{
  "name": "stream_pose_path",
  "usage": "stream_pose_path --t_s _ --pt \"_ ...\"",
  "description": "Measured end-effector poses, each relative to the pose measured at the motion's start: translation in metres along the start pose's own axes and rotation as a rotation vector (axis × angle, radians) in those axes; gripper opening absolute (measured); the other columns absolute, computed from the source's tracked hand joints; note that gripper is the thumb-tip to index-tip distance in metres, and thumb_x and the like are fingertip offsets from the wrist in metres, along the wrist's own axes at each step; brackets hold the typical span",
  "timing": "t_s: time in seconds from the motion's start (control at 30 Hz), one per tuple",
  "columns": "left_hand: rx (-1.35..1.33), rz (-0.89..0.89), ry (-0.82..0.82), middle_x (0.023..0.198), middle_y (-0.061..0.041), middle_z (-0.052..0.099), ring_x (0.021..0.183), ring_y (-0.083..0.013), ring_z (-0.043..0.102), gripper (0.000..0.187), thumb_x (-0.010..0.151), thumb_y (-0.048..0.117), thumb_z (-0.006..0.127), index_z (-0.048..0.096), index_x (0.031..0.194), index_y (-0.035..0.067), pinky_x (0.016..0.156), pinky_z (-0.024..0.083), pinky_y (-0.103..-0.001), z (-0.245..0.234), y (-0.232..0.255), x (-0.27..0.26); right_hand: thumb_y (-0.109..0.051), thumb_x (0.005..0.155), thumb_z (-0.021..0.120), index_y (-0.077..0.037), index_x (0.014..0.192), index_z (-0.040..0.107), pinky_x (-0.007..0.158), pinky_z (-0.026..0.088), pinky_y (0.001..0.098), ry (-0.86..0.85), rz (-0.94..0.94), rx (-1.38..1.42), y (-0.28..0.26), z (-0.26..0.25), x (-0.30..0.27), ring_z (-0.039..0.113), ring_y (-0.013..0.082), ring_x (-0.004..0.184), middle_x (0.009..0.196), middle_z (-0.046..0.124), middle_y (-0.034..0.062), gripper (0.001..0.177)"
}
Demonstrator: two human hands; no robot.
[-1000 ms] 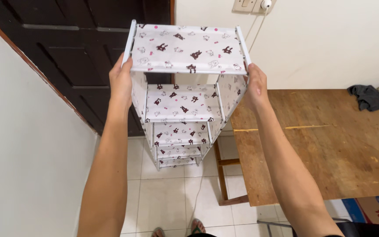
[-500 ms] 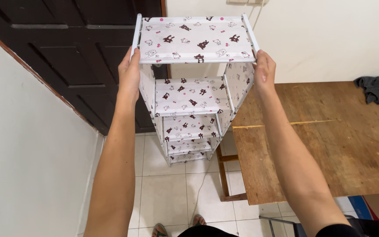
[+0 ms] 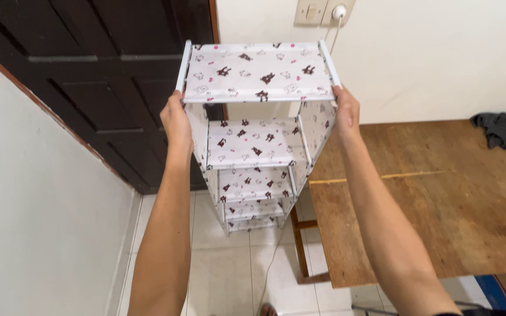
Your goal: The person assembles a multi-tier fabric-covered shelving unit by inserting metal poles into fabric pockets and stacking the tiers. They then place the completed unit on the floor and adjust its position.
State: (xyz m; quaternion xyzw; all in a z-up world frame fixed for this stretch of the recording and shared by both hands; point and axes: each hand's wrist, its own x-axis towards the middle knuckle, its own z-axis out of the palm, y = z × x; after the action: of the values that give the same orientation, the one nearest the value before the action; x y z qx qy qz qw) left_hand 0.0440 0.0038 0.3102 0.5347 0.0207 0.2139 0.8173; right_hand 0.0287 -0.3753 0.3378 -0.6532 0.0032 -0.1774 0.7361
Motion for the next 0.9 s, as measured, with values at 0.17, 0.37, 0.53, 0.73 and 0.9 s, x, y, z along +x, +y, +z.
stream_pose_path --t_s 0.17,0.37,0.53,0.73,0.9 --pt "0.047 -0.057 -0.062 0.125 -0.012 0.070 0.112 -0.0171 0.065 0.055 0.104 0.038 0.047 0.064 0.130 -0.006 0.097 0.048 -0.030 -0.007 0.001 0.013 -0.044 0.106 0.041 0.006 0.140 0.056 0.107 0.043 0.0349 -0.014 -0.047 -0.143 0.005 0.001 -0.004 0.059 0.0225 0.122 0.136 0.064 0.0158 0.062" --pt "0.117 0.098 0.013 0.119 -0.019 0.068 0.108 -0.0209 0.059 0.052 0.109 0.036 0.048 0.061 0.135 -0.006 0.095 0.047 -0.032 -0.004 0.006 -0.010 -0.054 0.108 0.038 0.003 0.144 0.051 0.106 0.042 0.0361 -0.063 -0.036 -0.288 -0.011 -0.001 -0.020 0.056 0.0249 0.124 0.136 0.061 0.0194 0.069" --pt "0.411 0.310 0.095 0.107 -0.019 0.066 0.091 -0.0161 0.056 0.039 0.110 0.021 0.051 0.062 0.138 -0.004 0.077 0.045 -0.030 -0.007 0.011 -0.044 -0.043 0.101 0.060 0.004 0.137 0.056 0.085 0.054 0.0340 -0.026 -0.209 -0.410 -0.021 -0.006 -0.049 0.069 0.0214 0.101 0.123 0.069 0.0191 0.059" --pt "0.552 0.352 0.007 0.087 -0.014 0.076 0.076 -0.0181 0.073 0.027 0.103 0.016 0.059 0.069 0.119 -0.004 0.068 0.057 -0.030 -0.025 0.033 -0.040 -0.023 0.099 0.066 0.000 0.126 0.066 0.067 0.054 0.0292 0.133 -0.241 -0.533 -0.022 -0.002 -0.061 0.069 0.0157 0.076 0.099 0.076 0.0124 0.035" --pt "0.812 0.538 -0.055 0.092 -0.022 0.075 0.082 -0.0341 0.075 0.022 0.101 0.012 0.061 0.072 0.110 -0.004 0.073 0.058 -0.041 -0.034 0.049 -0.039 -0.017 0.101 0.066 0.001 0.113 0.070 0.056 0.044 0.0329 0.184 -0.218 -0.712 -0.026 0.007 -0.071 0.057 0.0151 0.059 0.084 0.075 0.0173 0.022"
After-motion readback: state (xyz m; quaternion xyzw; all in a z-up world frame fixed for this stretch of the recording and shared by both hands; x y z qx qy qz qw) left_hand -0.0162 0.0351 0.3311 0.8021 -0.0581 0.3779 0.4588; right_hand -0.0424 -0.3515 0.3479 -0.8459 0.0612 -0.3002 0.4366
